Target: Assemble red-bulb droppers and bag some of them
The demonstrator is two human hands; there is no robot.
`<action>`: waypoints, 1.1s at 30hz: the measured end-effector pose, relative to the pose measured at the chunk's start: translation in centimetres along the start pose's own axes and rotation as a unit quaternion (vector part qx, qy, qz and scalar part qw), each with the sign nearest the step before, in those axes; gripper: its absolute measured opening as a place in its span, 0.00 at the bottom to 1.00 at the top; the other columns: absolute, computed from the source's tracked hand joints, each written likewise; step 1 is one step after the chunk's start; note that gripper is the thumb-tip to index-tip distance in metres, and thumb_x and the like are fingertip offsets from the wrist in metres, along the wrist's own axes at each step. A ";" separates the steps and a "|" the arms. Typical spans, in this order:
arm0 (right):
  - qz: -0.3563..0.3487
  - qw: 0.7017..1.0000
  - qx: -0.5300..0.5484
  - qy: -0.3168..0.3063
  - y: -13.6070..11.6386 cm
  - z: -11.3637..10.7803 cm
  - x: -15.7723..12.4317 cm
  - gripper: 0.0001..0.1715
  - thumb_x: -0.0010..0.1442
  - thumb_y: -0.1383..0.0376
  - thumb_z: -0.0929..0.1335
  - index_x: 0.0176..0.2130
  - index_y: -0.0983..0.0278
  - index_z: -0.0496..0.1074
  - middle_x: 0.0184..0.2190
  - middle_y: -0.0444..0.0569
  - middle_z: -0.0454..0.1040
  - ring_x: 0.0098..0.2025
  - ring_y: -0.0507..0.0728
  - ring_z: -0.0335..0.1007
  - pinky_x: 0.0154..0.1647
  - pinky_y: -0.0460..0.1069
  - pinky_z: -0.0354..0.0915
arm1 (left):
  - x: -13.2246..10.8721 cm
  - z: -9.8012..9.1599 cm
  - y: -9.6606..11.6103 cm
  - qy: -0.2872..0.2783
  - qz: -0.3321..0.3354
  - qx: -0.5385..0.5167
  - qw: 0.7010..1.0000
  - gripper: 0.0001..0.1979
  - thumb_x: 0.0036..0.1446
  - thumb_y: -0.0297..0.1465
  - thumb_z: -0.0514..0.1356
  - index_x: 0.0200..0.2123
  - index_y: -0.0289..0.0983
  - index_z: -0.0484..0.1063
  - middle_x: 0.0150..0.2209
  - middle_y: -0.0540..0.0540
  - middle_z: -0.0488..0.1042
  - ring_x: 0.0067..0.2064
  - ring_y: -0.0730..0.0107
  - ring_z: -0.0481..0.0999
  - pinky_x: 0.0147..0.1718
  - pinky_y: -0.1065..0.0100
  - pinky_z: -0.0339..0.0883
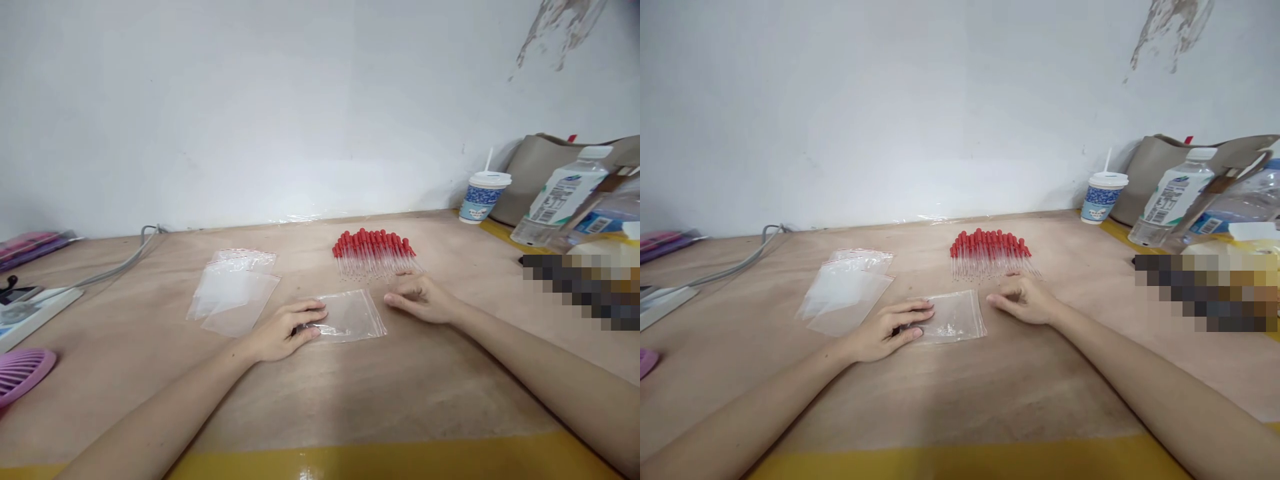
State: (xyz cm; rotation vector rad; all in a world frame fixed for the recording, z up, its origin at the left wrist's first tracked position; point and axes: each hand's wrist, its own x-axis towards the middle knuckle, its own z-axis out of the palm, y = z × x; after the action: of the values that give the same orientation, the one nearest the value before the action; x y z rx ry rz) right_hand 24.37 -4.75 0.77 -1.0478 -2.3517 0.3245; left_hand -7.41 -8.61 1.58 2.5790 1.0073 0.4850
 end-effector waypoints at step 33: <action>0.159 0.853 0.322 0.378 0.5 0.3 3.0 0.23 0.52 0.47 0.66 0.37 0.58 0.56 0.23 0.39 0.67 0.19 0.48 0.62 0.20 0.45 0.61 | 0.3 0.4 -0.1 -0.005 0.018 0.100 0.995 0.21 0.61 0.40 0.50 0.56 0.41 0.62 0.60 0.42 0.59 0.63 0.58 0.51 0.61 0.46 0.34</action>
State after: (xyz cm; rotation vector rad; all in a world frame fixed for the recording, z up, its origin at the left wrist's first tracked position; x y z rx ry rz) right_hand 22.87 -2.12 1.48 -0.9690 -1.2236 0.6304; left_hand -7.10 -8.35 1.27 2.7757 1.0565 0.3979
